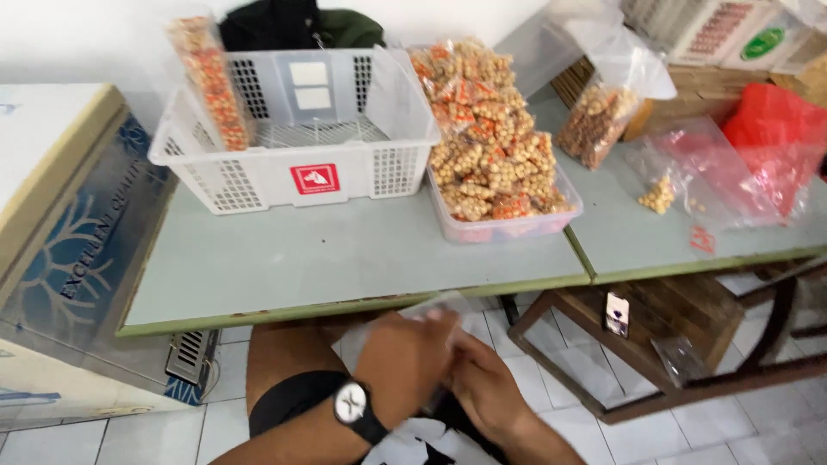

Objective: Manually filling small plastic bags with puffed snacks from a container and organizing them into a white plastic crate.

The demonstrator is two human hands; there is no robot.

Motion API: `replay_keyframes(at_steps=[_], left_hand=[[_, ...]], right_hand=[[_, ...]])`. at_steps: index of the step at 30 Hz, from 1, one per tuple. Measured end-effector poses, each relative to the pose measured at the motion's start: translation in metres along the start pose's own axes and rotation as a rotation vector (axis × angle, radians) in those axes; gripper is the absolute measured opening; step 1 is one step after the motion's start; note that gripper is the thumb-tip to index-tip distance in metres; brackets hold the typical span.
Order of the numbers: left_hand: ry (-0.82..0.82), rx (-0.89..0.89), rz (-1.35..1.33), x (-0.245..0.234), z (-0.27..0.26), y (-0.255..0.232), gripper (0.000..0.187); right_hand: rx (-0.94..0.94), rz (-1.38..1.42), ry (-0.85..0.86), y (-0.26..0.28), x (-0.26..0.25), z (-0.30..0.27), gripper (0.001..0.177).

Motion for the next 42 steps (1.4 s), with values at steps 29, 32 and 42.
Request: replay_keyframes(at_steps=[29, 32, 42], left_hand=[[-0.250, -0.422, -0.765, -0.037, -0.089, 0.151, 0.057], [-0.089, -0.430, -1.167, 0.035, -0.118, 0.136, 0.042], [-0.345, -0.768, -1.528, 0.105, -0.148, 0.116, 0.029]], right_hand=[[-0.096, -0.687, 0.142, 0.042, 0.107, 0.023, 0.068], [0.198, 0.057, 0.407, -0.125, 0.011, 0.054, 0.069], [0.309, -0.261, 0.562, -0.043, 0.040, -0.006, 0.096]])
Point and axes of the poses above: each hand's wrist, its own z-axis towards the middle knuckle, its own x-axis out of the palm, y = z × x, the point moved 10 cm from there along z, towards the middle knuckle, and after that the axes turned 9 degrees about x, right-handed, at the moved point
